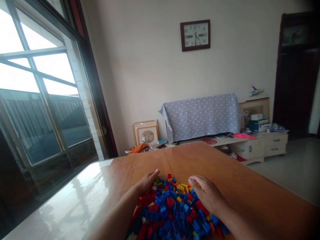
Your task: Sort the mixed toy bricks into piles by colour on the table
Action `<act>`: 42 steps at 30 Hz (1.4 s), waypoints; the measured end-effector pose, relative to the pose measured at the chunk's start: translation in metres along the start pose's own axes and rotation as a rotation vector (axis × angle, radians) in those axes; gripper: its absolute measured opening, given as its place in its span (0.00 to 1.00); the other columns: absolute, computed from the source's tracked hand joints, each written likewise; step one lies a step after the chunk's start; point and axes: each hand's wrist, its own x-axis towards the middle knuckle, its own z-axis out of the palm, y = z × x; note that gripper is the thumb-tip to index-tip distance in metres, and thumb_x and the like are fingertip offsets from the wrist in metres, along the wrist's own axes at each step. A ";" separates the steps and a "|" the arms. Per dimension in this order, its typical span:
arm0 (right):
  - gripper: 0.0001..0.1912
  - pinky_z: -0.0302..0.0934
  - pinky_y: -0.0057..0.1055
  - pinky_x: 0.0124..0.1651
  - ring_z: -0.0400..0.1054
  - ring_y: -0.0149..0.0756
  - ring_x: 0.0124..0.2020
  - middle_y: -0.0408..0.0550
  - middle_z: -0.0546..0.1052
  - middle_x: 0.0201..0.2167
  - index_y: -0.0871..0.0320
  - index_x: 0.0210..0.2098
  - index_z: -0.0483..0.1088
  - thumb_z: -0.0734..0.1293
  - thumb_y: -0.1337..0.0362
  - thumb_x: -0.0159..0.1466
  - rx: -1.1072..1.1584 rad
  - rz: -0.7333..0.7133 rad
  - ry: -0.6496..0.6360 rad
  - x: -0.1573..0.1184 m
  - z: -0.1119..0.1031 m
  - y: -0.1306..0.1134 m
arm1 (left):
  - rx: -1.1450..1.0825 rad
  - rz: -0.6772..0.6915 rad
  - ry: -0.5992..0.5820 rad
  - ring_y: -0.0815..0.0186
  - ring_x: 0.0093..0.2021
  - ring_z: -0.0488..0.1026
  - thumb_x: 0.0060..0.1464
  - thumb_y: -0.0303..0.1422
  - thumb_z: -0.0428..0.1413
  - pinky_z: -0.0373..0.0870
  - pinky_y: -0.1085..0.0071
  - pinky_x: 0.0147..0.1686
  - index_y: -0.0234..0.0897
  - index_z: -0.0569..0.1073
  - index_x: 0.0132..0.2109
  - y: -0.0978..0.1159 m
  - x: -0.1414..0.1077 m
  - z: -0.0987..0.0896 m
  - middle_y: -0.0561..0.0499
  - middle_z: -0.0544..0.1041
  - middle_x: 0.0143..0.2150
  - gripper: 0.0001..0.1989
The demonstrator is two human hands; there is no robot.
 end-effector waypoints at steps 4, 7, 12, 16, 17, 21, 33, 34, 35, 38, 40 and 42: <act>0.22 0.61 0.34 0.45 0.71 0.41 0.41 0.48 0.78 0.37 0.53 0.36 0.72 0.53 0.48 0.70 -0.004 -0.003 0.007 0.000 0.000 0.000 | 0.002 0.028 -0.127 0.51 0.62 0.67 0.51 0.66 0.45 0.59 0.60 0.63 0.36 0.75 0.57 0.011 0.015 0.015 0.44 0.73 0.60 0.44; 0.22 0.61 0.34 0.45 0.71 0.41 0.41 0.48 0.78 0.37 0.53 0.36 0.73 0.54 0.48 0.70 -0.009 0.000 -0.001 0.000 -0.001 0.000 | 0.037 0.034 -0.219 0.51 0.57 0.71 0.51 0.67 0.44 0.64 0.61 0.59 0.37 0.78 0.53 0.020 0.023 0.024 0.45 0.77 0.55 0.43; 0.22 0.61 0.34 0.44 0.71 0.41 0.40 0.49 0.78 0.36 0.53 0.35 0.73 0.54 0.50 0.71 -0.013 -0.001 -0.001 0.001 -0.003 -0.004 | 0.067 0.063 -0.292 0.52 0.54 0.73 0.53 0.66 0.42 0.65 0.62 0.57 0.37 0.80 0.49 0.032 0.023 0.036 0.47 0.80 0.51 0.42; 0.22 0.61 0.34 0.44 0.71 0.41 0.40 0.49 0.78 0.36 0.53 0.35 0.73 0.54 0.49 0.71 -0.016 0.001 0.006 0.001 -0.003 -0.003 | 0.108 0.080 -0.317 0.52 0.51 0.74 0.52 0.66 0.42 0.68 0.62 0.54 0.37 0.81 0.49 0.047 0.015 0.037 0.47 0.80 0.51 0.42; 0.22 0.61 0.34 0.45 0.71 0.41 0.41 0.49 0.78 0.36 0.53 0.36 0.73 0.54 0.49 0.71 -0.015 0.004 0.006 0.001 -0.003 -0.002 | 0.118 0.090 -0.329 0.52 0.50 0.75 0.53 0.66 0.41 0.68 0.62 0.54 0.38 0.81 0.49 0.052 0.012 0.037 0.47 0.80 0.51 0.42; 0.22 0.61 0.35 0.48 0.71 0.41 0.44 0.49 0.78 0.40 0.53 0.39 0.74 0.54 0.48 0.70 -0.007 0.006 0.013 0.001 -0.002 0.000 | 0.162 0.182 -0.372 0.54 0.52 0.74 0.56 0.65 0.38 0.65 0.63 0.56 0.39 0.81 0.47 0.075 -0.005 0.037 0.47 0.80 0.50 0.41; 0.24 0.62 0.35 0.47 0.71 0.42 0.43 0.48 0.79 0.38 0.52 0.37 0.74 0.53 0.47 0.70 -0.032 -0.031 0.000 -0.001 -0.001 -0.001 | 0.322 0.456 -0.307 0.66 0.33 0.68 0.63 0.58 0.39 0.64 0.73 0.35 0.33 0.76 0.37 0.110 -0.093 0.054 0.50 0.75 0.33 0.34; 0.23 0.62 0.35 0.47 0.71 0.42 0.43 0.48 0.79 0.39 0.52 0.38 0.75 0.53 0.47 0.70 -0.033 -0.032 0.002 -0.001 0.000 0.000 | 0.314 0.465 -0.297 0.66 0.33 0.68 0.63 0.57 0.39 0.64 0.73 0.35 0.33 0.76 0.37 0.112 -0.102 0.054 0.50 0.74 0.33 0.34; 0.23 0.62 0.35 0.48 0.72 0.42 0.43 0.48 0.79 0.39 0.52 0.38 0.75 0.53 0.47 0.70 -0.034 -0.031 0.003 -0.001 0.000 0.001 | 0.298 0.467 -0.289 0.66 0.34 0.68 0.63 0.57 0.39 0.64 0.73 0.36 0.34 0.77 0.38 0.113 -0.112 0.053 0.50 0.75 0.34 0.33; 0.24 0.62 0.35 0.48 0.72 0.42 0.43 0.49 0.79 0.40 0.52 0.38 0.75 0.53 0.47 0.70 -0.035 -0.029 -0.003 -0.002 0.001 0.003 | 0.223 0.428 -0.244 0.62 0.41 0.72 0.64 0.56 0.40 0.67 0.70 0.45 0.35 0.78 0.44 0.116 -0.141 0.048 0.48 0.78 0.40 0.32; 0.24 0.63 0.35 0.48 0.72 0.43 0.43 0.49 0.80 0.39 0.53 0.37 0.74 0.53 0.47 0.70 -0.034 -0.028 -0.018 -0.003 0.001 0.004 | 0.160 0.370 -0.158 0.59 0.48 0.72 0.64 0.55 0.40 0.66 0.67 0.52 0.37 0.78 0.49 0.112 -0.160 0.042 0.48 0.78 0.47 0.31; 0.24 0.63 0.36 0.47 0.72 0.43 0.43 0.49 0.80 0.39 0.53 0.37 0.74 0.53 0.46 0.69 -0.026 -0.028 -0.034 -0.004 0.000 0.004 | 0.086 0.285 -0.016 0.57 0.54 0.71 0.64 0.54 0.41 0.63 0.64 0.58 0.39 0.77 0.52 0.099 -0.177 0.033 0.48 0.78 0.52 0.30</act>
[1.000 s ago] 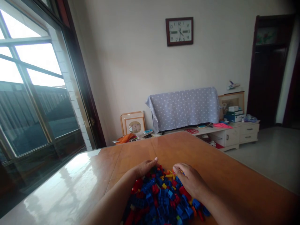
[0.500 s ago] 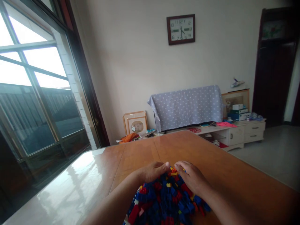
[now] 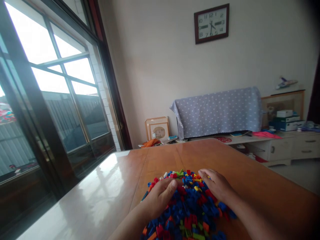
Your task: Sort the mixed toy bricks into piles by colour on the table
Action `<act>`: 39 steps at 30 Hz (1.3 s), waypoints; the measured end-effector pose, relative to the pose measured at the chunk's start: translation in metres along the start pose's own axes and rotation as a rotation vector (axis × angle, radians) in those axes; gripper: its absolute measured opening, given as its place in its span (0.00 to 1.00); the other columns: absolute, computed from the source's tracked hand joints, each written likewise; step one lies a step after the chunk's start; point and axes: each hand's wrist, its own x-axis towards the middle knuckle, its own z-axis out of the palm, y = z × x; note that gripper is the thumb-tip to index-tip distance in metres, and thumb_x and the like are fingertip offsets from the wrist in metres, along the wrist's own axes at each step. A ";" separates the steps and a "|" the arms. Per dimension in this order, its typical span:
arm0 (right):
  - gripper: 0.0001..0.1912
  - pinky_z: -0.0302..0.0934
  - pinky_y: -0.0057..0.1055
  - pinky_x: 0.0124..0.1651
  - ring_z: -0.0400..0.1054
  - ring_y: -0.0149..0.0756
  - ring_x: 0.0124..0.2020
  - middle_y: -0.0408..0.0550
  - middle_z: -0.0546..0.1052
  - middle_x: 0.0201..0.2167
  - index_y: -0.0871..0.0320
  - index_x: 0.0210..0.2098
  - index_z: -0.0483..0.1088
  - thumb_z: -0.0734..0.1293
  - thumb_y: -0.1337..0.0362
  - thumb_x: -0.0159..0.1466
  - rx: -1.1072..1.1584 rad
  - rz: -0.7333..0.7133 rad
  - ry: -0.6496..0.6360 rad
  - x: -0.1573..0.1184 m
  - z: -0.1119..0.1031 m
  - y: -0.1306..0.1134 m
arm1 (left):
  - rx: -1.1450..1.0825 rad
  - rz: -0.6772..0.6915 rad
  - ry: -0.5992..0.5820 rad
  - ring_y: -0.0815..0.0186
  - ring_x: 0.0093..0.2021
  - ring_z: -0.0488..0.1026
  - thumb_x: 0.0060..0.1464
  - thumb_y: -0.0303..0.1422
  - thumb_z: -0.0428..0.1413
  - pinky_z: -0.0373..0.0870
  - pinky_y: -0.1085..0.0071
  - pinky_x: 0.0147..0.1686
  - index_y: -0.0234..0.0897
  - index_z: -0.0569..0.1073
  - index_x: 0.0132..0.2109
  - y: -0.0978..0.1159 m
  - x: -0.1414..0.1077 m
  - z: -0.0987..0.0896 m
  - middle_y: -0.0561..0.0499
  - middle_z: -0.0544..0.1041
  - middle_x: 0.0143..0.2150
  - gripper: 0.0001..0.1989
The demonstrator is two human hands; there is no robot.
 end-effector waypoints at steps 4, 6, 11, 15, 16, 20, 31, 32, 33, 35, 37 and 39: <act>0.24 0.64 0.37 0.47 0.73 0.44 0.44 0.50 0.80 0.40 0.52 0.37 0.74 0.54 0.46 0.69 0.023 -0.013 -0.019 -0.002 -0.001 0.001 | -0.101 -0.189 0.349 0.53 0.58 0.70 0.63 0.56 0.40 0.63 0.58 0.61 0.38 0.77 0.53 -0.039 -0.043 -0.020 0.45 0.77 0.56 0.33; 0.24 0.65 0.38 0.48 0.73 0.46 0.45 0.51 0.81 0.41 0.52 0.37 0.75 0.54 0.45 0.68 0.026 -0.010 -0.012 -0.003 -0.001 0.003 | -0.096 -0.288 0.567 0.51 0.58 0.70 0.62 0.57 0.39 0.62 0.55 0.61 0.35 0.77 0.53 -0.062 -0.065 -0.030 0.43 0.77 0.55 0.35; 0.25 0.65 0.40 0.52 0.74 0.48 0.48 0.52 0.81 0.44 0.52 0.41 0.76 0.57 0.43 0.66 0.033 0.023 -0.013 -0.005 0.006 0.010 | -0.001 -0.454 0.813 0.50 0.63 0.66 0.61 0.56 0.43 0.56 0.53 0.65 0.33 0.73 0.56 -0.099 -0.110 -0.042 0.39 0.72 0.60 0.34; 0.25 0.63 0.42 0.55 0.72 0.49 0.51 0.52 0.80 0.47 0.51 0.43 0.76 0.57 0.43 0.66 0.037 0.018 -0.062 -0.007 0.014 0.012 | 0.071 -0.513 0.690 0.50 0.67 0.59 0.60 0.57 0.44 0.53 0.55 0.67 0.34 0.67 0.63 -0.098 -0.122 -0.027 0.40 0.66 0.66 0.36; 0.25 0.63 0.42 0.56 0.72 0.49 0.52 0.52 0.79 0.48 0.51 0.43 0.76 0.57 0.43 0.66 0.041 0.012 -0.070 -0.008 0.016 0.011 | 0.086 -0.513 0.637 0.50 0.68 0.58 0.60 0.57 0.45 0.52 0.56 0.67 0.34 0.65 0.65 -0.097 -0.121 -0.021 0.40 0.64 0.67 0.38; 0.24 0.63 0.41 0.57 0.70 0.48 0.53 0.50 0.79 0.50 0.50 0.45 0.75 0.57 0.43 0.66 0.071 -0.029 -0.109 -0.010 0.019 0.003 | 0.168 -0.439 0.475 0.49 0.69 0.55 0.57 0.58 0.48 0.50 0.57 0.68 0.36 0.63 0.67 -0.092 -0.107 0.000 0.42 0.61 0.69 0.39; 0.24 0.64 0.41 0.54 0.71 0.48 0.49 0.52 0.79 0.45 0.51 0.41 0.74 0.55 0.44 0.68 0.089 -0.079 -0.078 -0.010 0.014 -0.012 | 0.280 -0.348 0.390 0.49 0.64 0.62 0.57 0.58 0.46 0.57 0.58 0.63 0.39 0.67 0.64 -0.089 -0.057 0.011 0.41 0.67 0.65 0.37; 0.24 0.65 0.41 0.53 0.71 0.48 0.49 0.52 0.79 0.45 0.52 0.40 0.74 0.55 0.44 0.68 0.092 -0.087 -0.076 -0.011 0.014 -0.013 | 0.293 -0.338 0.386 0.49 0.63 0.64 0.57 0.58 0.46 0.58 0.58 0.62 0.39 0.67 0.64 -0.089 -0.054 0.010 0.42 0.68 0.64 0.36; 0.24 0.65 0.41 0.53 0.71 0.48 0.49 0.52 0.79 0.45 0.52 0.40 0.74 0.55 0.44 0.68 0.094 -0.093 -0.076 -0.011 0.013 -0.014 | 0.301 -0.326 0.380 0.49 0.62 0.65 0.57 0.58 0.46 0.59 0.59 0.61 0.40 0.68 0.63 -0.089 -0.051 0.009 0.42 0.70 0.62 0.35; 0.24 0.65 0.41 0.53 0.71 0.48 0.49 0.52 0.79 0.45 0.52 0.39 0.74 0.55 0.44 0.68 0.096 -0.096 -0.072 -0.011 0.013 -0.016 | 0.299 -0.300 0.362 0.50 0.59 0.68 0.58 0.57 0.46 0.62 0.60 0.58 0.42 0.71 0.60 -0.091 -0.045 0.006 0.43 0.73 0.59 0.33; 0.24 0.64 0.41 0.54 0.71 0.47 0.49 0.52 0.79 0.45 0.52 0.40 0.75 0.55 0.44 0.68 0.093 -0.088 -0.066 -0.010 0.012 -0.016 | 0.272 -0.280 0.356 0.52 0.58 0.69 0.59 0.57 0.45 0.63 0.61 0.57 0.43 0.72 0.58 -0.093 -0.040 0.003 0.44 0.74 0.57 0.31; 0.24 0.63 0.42 0.56 0.71 0.47 0.50 0.51 0.79 0.46 0.52 0.42 0.75 0.55 0.45 0.68 0.084 -0.074 -0.041 -0.010 0.011 -0.015 | 0.222 -0.269 0.383 0.54 0.58 0.69 0.61 0.56 0.43 0.63 0.62 0.57 0.42 0.73 0.57 -0.094 -0.037 0.000 0.45 0.74 0.57 0.30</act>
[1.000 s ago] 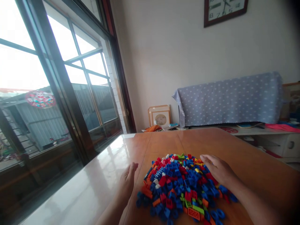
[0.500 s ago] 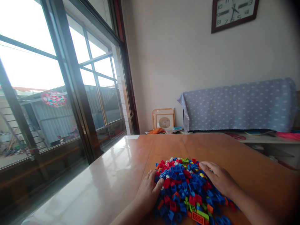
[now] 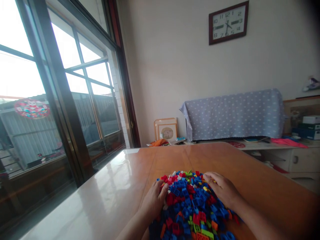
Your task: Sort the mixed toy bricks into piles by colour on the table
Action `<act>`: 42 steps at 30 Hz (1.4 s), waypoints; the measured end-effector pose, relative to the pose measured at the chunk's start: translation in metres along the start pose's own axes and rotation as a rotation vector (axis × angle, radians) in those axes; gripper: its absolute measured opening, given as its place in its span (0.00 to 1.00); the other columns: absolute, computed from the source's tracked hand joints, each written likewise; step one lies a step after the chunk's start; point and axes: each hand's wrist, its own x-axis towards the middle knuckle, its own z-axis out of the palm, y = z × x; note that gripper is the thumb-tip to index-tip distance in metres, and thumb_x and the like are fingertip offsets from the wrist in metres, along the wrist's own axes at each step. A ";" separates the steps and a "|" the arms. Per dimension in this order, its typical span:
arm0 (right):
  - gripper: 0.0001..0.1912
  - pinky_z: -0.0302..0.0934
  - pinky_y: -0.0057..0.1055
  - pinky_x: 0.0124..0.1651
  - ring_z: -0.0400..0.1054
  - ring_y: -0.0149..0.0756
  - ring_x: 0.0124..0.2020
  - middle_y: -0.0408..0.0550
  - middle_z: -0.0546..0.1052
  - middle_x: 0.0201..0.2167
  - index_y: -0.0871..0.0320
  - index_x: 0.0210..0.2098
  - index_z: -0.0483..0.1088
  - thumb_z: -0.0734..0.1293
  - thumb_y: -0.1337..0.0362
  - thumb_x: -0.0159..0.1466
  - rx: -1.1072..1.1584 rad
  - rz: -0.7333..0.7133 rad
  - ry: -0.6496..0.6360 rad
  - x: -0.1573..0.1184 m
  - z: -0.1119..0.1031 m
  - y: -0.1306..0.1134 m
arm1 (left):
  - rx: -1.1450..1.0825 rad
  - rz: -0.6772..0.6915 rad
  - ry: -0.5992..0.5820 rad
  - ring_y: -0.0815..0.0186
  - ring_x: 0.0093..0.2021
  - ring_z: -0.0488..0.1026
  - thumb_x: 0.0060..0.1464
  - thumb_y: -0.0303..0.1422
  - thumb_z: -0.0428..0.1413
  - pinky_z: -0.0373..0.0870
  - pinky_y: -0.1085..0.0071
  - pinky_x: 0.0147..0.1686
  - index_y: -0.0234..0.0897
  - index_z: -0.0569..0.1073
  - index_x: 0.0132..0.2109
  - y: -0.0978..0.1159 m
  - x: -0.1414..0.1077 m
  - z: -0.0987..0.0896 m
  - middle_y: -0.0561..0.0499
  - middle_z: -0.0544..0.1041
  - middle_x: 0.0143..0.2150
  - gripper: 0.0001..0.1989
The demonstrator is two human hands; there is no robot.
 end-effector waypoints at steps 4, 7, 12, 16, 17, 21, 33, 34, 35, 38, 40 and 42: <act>0.23 0.63 0.42 0.57 0.70 0.46 0.52 0.52 0.79 0.48 0.53 0.45 0.74 0.56 0.46 0.68 -0.037 0.004 0.058 -0.001 -0.002 0.002 | -0.123 -0.016 0.010 0.54 0.59 0.68 0.61 0.55 0.42 0.63 0.63 0.58 0.38 0.74 0.56 -0.003 0.004 -0.007 0.44 0.75 0.56 0.32; 0.22 0.63 0.42 0.58 0.70 0.45 0.53 0.52 0.78 0.49 0.54 0.47 0.74 0.57 0.47 0.68 -0.078 -0.014 0.114 -0.003 -0.003 0.005 | -0.224 -0.031 0.011 0.53 0.60 0.68 0.61 0.57 0.41 0.62 0.63 0.60 0.37 0.75 0.54 -0.010 0.006 -0.015 0.45 0.76 0.56 0.34; 0.21 0.60 0.42 0.61 0.68 0.44 0.56 0.52 0.77 0.51 0.55 0.49 0.74 0.59 0.49 0.68 -0.192 -0.111 0.188 -0.005 -0.003 0.000 | -0.477 -0.186 0.027 0.54 0.63 0.66 0.60 0.62 0.36 0.64 0.65 0.59 0.31 0.68 0.61 -0.034 0.011 -0.018 0.39 0.68 0.64 0.42; 0.20 0.58 0.44 0.63 0.66 0.45 0.58 0.52 0.76 0.53 0.54 0.51 0.73 0.60 0.51 0.68 -0.283 -0.223 0.142 -0.008 0.006 -0.034 | -0.530 -0.221 0.072 0.53 0.63 0.66 0.59 0.62 0.35 0.63 0.65 0.59 0.29 0.67 0.62 -0.043 0.015 -0.015 0.36 0.68 0.64 0.44; 0.20 0.57 0.45 0.64 0.66 0.45 0.58 0.52 0.76 0.54 0.53 0.52 0.73 0.60 0.52 0.68 -0.302 -0.247 0.097 -0.010 0.011 -0.048 | -0.511 -0.204 0.075 0.53 0.63 0.66 0.59 0.62 0.35 0.63 0.65 0.59 0.29 0.68 0.61 -0.043 0.015 -0.014 0.37 0.69 0.63 0.44; 0.21 0.44 0.54 0.69 0.61 0.48 0.63 0.50 0.73 0.58 0.50 0.55 0.73 0.62 0.50 0.67 -0.363 -0.329 -0.096 -0.036 0.040 -0.108 | -0.400 -0.092 0.042 0.52 0.58 0.70 0.60 0.60 0.37 0.63 0.64 0.58 0.32 0.74 0.54 -0.036 0.012 -0.009 0.41 0.76 0.57 0.39; 0.35 0.11 0.66 0.66 0.35 0.57 0.72 0.44 0.50 0.72 0.37 0.67 0.55 0.61 0.40 0.63 -0.413 -0.304 -0.451 -0.075 0.092 -0.151 | -0.225 0.049 -0.006 0.54 0.52 0.73 0.63 0.56 0.35 0.65 0.65 0.52 0.39 0.78 0.46 -0.031 0.008 0.001 0.45 0.80 0.48 0.34; 0.34 0.11 0.66 0.66 0.35 0.56 0.73 0.44 0.49 0.72 0.37 0.67 0.55 0.60 0.39 0.64 -0.432 -0.297 -0.451 -0.072 0.093 -0.149 | -0.213 0.053 -0.002 0.55 0.52 0.73 0.63 0.56 0.35 0.65 0.66 0.52 0.39 0.77 0.47 -0.032 0.008 0.002 0.46 0.80 0.48 0.34; 0.34 0.12 0.66 0.66 0.35 0.56 0.73 0.44 0.49 0.73 0.37 0.67 0.55 0.59 0.39 0.64 -0.451 -0.292 -0.450 -0.070 0.093 -0.147 | -0.202 0.057 0.004 0.55 0.53 0.73 0.63 0.56 0.36 0.65 0.66 0.52 0.40 0.77 0.48 -0.032 0.008 0.003 0.46 0.80 0.48 0.33; 0.34 0.13 0.65 0.66 0.35 0.55 0.73 0.45 0.49 0.73 0.38 0.67 0.55 0.58 0.39 0.64 -0.496 -0.288 -0.452 -0.063 0.095 -0.141 | -0.187 0.087 0.015 0.57 0.53 0.72 0.64 0.55 0.36 0.64 0.67 0.53 0.41 0.77 0.50 -0.032 0.008 0.005 0.47 0.79 0.50 0.31; 0.35 0.15 0.65 0.67 0.36 0.56 0.72 0.46 0.49 0.73 0.39 0.68 0.54 0.59 0.39 0.64 -0.515 -0.290 -0.452 -0.060 0.096 -0.137 | -0.184 0.133 0.001 0.58 0.53 0.72 0.65 0.53 0.36 0.65 0.67 0.53 0.41 0.77 0.49 -0.032 0.008 0.006 0.47 0.79 0.50 0.31; 0.36 0.17 0.66 0.67 0.37 0.56 0.72 0.46 0.48 0.73 0.39 0.69 0.52 0.60 0.40 0.64 -0.527 -0.287 -0.443 -0.056 0.096 -0.134 | -0.175 0.181 -0.012 0.59 0.53 0.72 0.66 0.52 0.36 0.64 0.67 0.55 0.40 0.77 0.49 -0.031 0.009 0.006 0.47 0.78 0.51 0.30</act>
